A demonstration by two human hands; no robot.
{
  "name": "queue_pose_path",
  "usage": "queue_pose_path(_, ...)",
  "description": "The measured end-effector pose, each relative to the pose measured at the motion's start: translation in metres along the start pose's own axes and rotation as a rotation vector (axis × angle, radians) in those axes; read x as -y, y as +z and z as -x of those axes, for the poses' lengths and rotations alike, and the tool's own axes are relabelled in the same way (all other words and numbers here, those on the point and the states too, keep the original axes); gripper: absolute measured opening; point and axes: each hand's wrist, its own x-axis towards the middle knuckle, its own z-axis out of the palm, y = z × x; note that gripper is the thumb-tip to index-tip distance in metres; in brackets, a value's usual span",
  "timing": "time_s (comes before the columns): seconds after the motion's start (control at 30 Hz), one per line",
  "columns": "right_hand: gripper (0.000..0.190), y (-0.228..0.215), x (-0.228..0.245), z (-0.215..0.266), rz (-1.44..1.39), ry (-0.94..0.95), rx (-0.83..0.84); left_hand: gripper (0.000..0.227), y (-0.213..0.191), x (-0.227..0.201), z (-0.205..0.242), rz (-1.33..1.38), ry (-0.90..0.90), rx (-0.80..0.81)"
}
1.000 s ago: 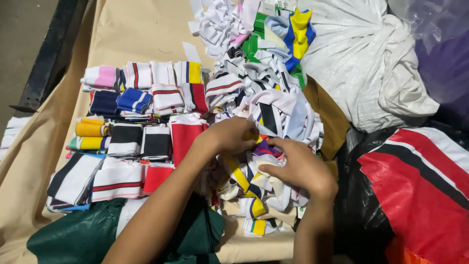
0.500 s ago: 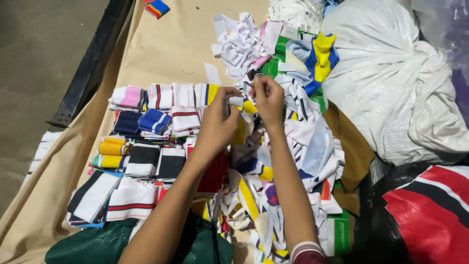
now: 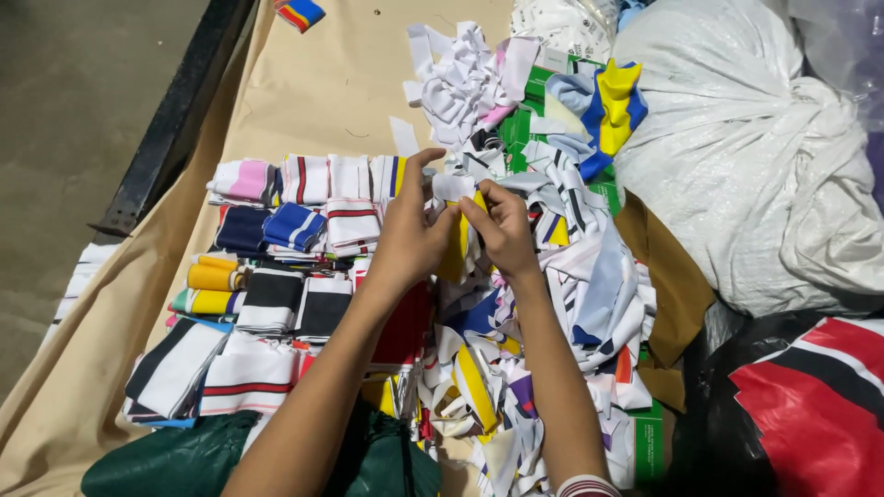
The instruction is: Sorting and arranging small, multi-colored fabric strips from a pile into organized groups on a work surface.
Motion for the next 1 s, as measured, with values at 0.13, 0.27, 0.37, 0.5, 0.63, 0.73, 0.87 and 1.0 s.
queue_pose_path(0.13,0.023,0.003,0.004,0.001,0.001,-0.01,-0.044,0.063,0.001,0.01,-0.003,-0.07,-0.039,0.001)
queue_pose_path(0.27,0.033,0.0,0.011,0.0,0.104,-0.04,-0.186,0.042,0.013,0.035,-0.011,-0.234,-0.007,-0.008)
queue_pose_path(0.37,0.029,-0.019,0.025,-0.003,0.337,-0.118,-0.373,0.032,0.03,0.034,0.0,-0.431,-0.032,0.106)
queue_pose_path(0.5,0.03,-0.058,0.099,0.011,0.88,-0.021,-0.332,0.061,0.056,0.009,0.024,-0.717,-0.101,0.57)
queue_pose_path(0.63,0.104,-0.055,0.14,0.041,1.152,0.865,0.043,0.077,0.091,0.069,0.046,-0.939,0.029,0.775)
queue_pose_path(0.73,0.096,-0.05,0.122,0.067,1.153,0.828,0.055,0.057,0.107,0.104,0.043,-1.001,0.049,0.755)
queue_pose_path(0.87,0.04,-0.053,0.099,0.1,1.148,0.691,-0.024,0.051,0.089,0.074,0.029,-0.953,0.102,0.658)
queue_pose_path(1.0,0.023,-0.047,0.147,0.127,0.99,0.714,0.075,0.112,0.075,0.019,0.036,-0.788,0.09,0.772)
